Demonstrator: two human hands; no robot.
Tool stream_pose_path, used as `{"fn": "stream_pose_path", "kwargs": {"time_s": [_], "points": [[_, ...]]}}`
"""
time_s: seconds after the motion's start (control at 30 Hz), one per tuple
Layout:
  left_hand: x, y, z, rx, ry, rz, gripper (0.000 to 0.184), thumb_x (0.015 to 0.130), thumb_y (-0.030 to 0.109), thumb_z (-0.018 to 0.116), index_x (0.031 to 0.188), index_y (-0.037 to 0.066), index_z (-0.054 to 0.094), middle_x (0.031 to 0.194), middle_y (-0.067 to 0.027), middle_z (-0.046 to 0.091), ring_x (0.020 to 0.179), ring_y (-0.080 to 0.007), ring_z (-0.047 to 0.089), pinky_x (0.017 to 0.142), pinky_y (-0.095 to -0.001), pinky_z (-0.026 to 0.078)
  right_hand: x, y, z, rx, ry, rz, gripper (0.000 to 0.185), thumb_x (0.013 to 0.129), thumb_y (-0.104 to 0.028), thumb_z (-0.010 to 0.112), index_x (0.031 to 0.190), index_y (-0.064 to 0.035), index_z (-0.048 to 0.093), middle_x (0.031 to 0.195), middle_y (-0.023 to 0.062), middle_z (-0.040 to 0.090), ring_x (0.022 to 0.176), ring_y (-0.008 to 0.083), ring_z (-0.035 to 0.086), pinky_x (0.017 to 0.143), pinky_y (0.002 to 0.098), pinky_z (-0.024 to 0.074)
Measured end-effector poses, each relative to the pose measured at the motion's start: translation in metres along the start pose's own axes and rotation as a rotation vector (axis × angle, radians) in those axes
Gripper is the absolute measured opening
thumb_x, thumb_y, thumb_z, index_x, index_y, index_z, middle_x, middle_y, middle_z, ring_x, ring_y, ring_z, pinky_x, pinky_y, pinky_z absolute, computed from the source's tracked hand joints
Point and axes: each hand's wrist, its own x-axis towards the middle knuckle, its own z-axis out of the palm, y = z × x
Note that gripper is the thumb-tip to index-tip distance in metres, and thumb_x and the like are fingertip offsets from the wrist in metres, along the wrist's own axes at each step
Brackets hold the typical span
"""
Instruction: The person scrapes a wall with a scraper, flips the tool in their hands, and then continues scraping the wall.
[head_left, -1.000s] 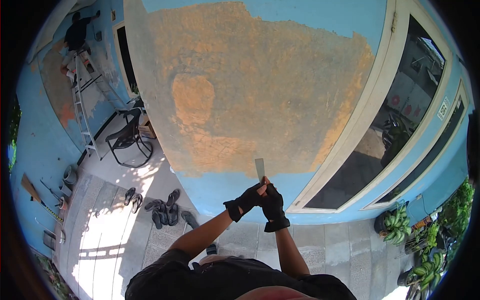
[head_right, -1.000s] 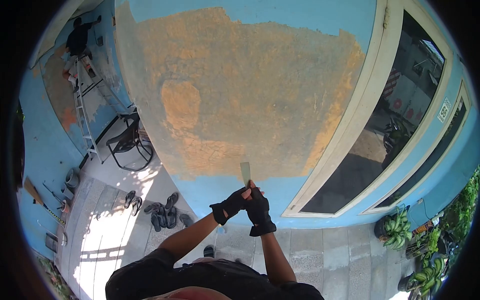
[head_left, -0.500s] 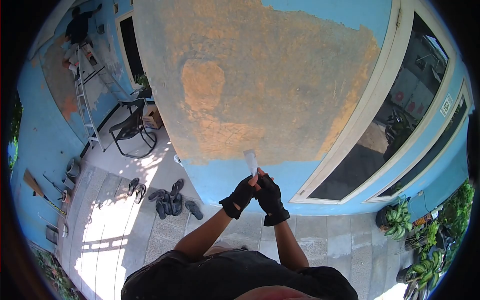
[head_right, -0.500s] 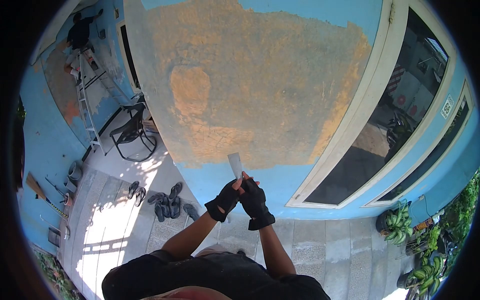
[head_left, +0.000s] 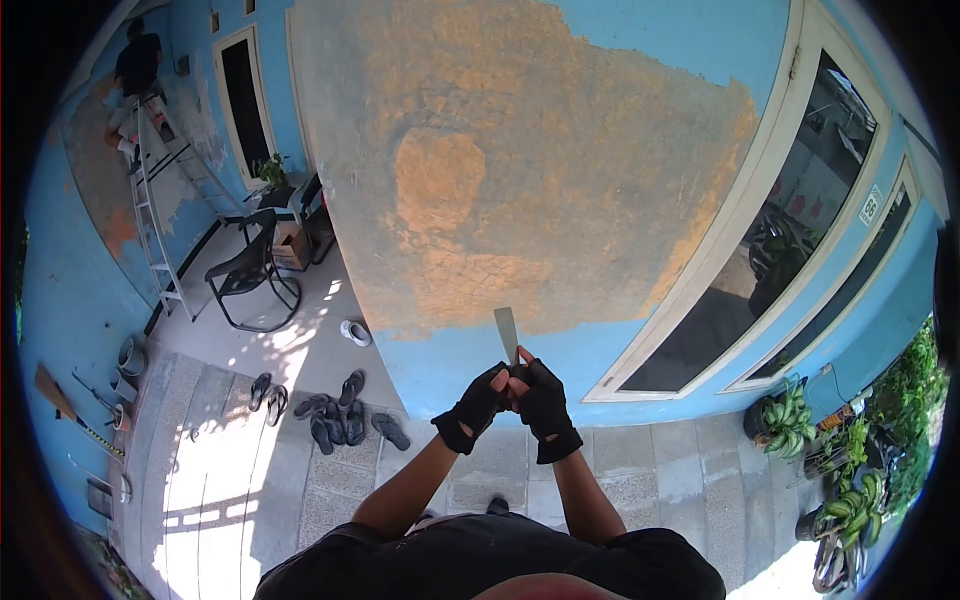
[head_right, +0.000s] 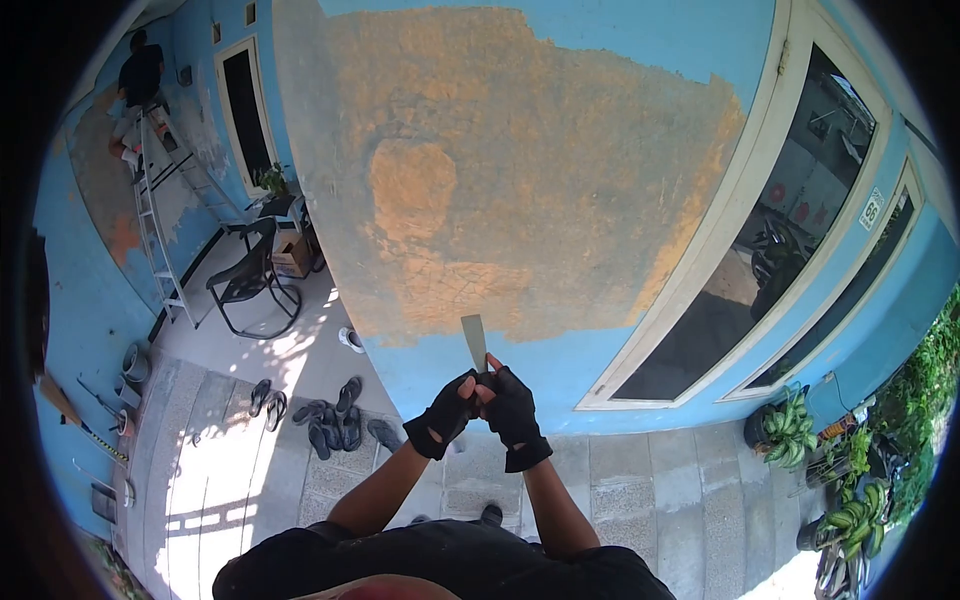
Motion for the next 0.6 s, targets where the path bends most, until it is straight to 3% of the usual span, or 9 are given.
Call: {"fn": "stream_pose_path", "kwargs": {"time_s": [0.07, 0.17, 0.23, 0.27, 0.3, 0.33, 0.4, 0.5, 0.6], "points": [[-0.012, 0.012, -0.014, 0.010, -0.078, 0.030, 0.051, 0.093, 0.054, 0.052, 0.109, 0.006, 0.055, 0.089, -0.0007, 0.060, 0.076, -0.0114, 0.059, 0.070, -0.0259, 0.048, -0.005, 0.001, 0.019, 0.077, 0.012, -0.040, 0.061, 0.087, -0.001, 0.060, 0.143, 0.0037, 0.035, 0.081, 0.0026, 0.060, 0.057, 0.0063, 0.052, 0.050, 0.0201, 0.0423], [-0.040, 0.020, -0.029, 0.019, 0.013, 0.069, 0.038, 0.095, 0.041, 0.055, 0.111, 0.007, 0.054, 0.096, 0.0000, 0.061, 0.085, -0.0104, 0.061, 0.076, -0.0255, 0.050, -0.008, 0.002, 0.054, -0.207, 0.031, -0.160, 0.061, 0.085, 0.000, 0.064, 0.141, 0.0026, 0.039, 0.090, 0.0032, 0.065, 0.058, 0.0043, 0.051, 0.051, 0.0190, 0.0420], [-0.056, 0.026, -0.036, -0.024, 0.093, 0.039, 0.024, 0.095, 0.029, 0.055, 0.108, 0.008, 0.055, 0.094, 0.0005, 0.059, 0.082, -0.0091, 0.060, 0.072, -0.0230, 0.050, -0.014, 0.010, 0.069, -0.195, 0.002, -0.160, 0.060, 0.084, 0.001, 0.064, 0.140, 0.0021, 0.041, 0.091, 0.0028, 0.066, 0.058, 0.0038, 0.050, 0.051, 0.0188, 0.0412], [-0.064, 0.034, -0.035, 0.019, 0.128, 0.038, 0.026, 0.098, 0.023, 0.051, 0.113, 0.003, 0.057, 0.091, -0.0030, 0.062, 0.079, -0.0119, 0.060, 0.072, -0.0247, 0.048, -0.019, 0.010, 0.078, -0.148, -0.004, -0.157, 0.060, 0.084, 0.002, 0.065, 0.140, 0.0018, 0.041, 0.091, 0.0026, 0.066, 0.058, 0.0037, 0.050, 0.051, 0.0189, 0.0407], [-0.069, 0.035, -0.041, 0.259, 0.157, 0.087, 0.033, 0.096, 0.025, 0.055, 0.117, 0.000, 0.057, 0.091, -0.0031, 0.063, 0.079, -0.0100, 0.060, 0.072, -0.0234, 0.048, -0.025, 0.008, 0.086, -0.090, 0.007, -0.128, 0.059, 0.084, 0.001, 0.066, 0.139, 0.0003, 0.043, 0.087, -0.0008, 0.063, 0.060, 0.0027, 0.050, 0.052, 0.0184, 0.0416], [-0.074, 0.039, -0.041, 0.129, 0.194, 0.053, 0.037, 0.094, 0.028, 0.058, 0.116, -0.002, 0.057, 0.090, -0.0028, 0.063, 0.081, -0.0091, 0.061, 0.072, -0.0227, 0.049, -0.030, 0.007, 0.093, -0.033, 0.020, -0.103, 0.059, 0.085, 0.000, 0.067, 0.139, -0.0013, 0.044, 0.082, -0.0042, 0.060, 0.062, 0.0017, 0.050, 0.054, 0.0179, 0.0425], [-0.083, 0.045, -0.044, 0.407, 0.155, 0.201, 0.038, 0.094, 0.029, 0.058, 0.116, -0.003, 0.058, 0.088, -0.0029, 0.062, 0.081, -0.0097, 0.061, 0.073, -0.0234, 0.049, -0.038, 0.011, 0.104, 0.043, 0.031, -0.099, 0.060, 0.084, 0.002, 0.066, 0.139, -0.0012, 0.043, 0.088, -0.0011, 0.064, 0.061, 0.0027, 0.051, 0.053, 0.0182, 0.0430], [-0.096, 0.051, -0.043, 0.267, 0.088, 0.151, 0.037, 0.095, 0.029, 0.057, 0.114, -0.003, 0.058, 0.086, -0.0025, 0.061, 0.080, -0.0100, 0.060, 0.072, -0.0239, 0.048, -0.044, 0.011, 0.111, -0.031, 0.051, -0.130, 0.060, 0.083, 0.003, 0.065, 0.139, -0.0017, 0.044, 0.090, 0.0007, 0.066, 0.061, 0.0034, 0.052, 0.052, 0.0185, 0.0433], [-0.105, 0.060, -0.039, 0.432, 0.065, 0.185, 0.036, 0.094, 0.030, 0.060, 0.114, 0.001, 0.058, 0.094, -0.0015, 0.059, 0.084, -0.0091, 0.058, 0.073, -0.0241, 0.048, -0.047, 0.006, 0.116, -0.023, 0.024, -0.182, 0.060, 0.083, 0.004, 0.064, 0.139, -0.0018, 0.044, 0.089, 0.0012, 0.065, 0.060, 0.0035, 0.052, 0.051, 0.0187, 0.0432]]}}
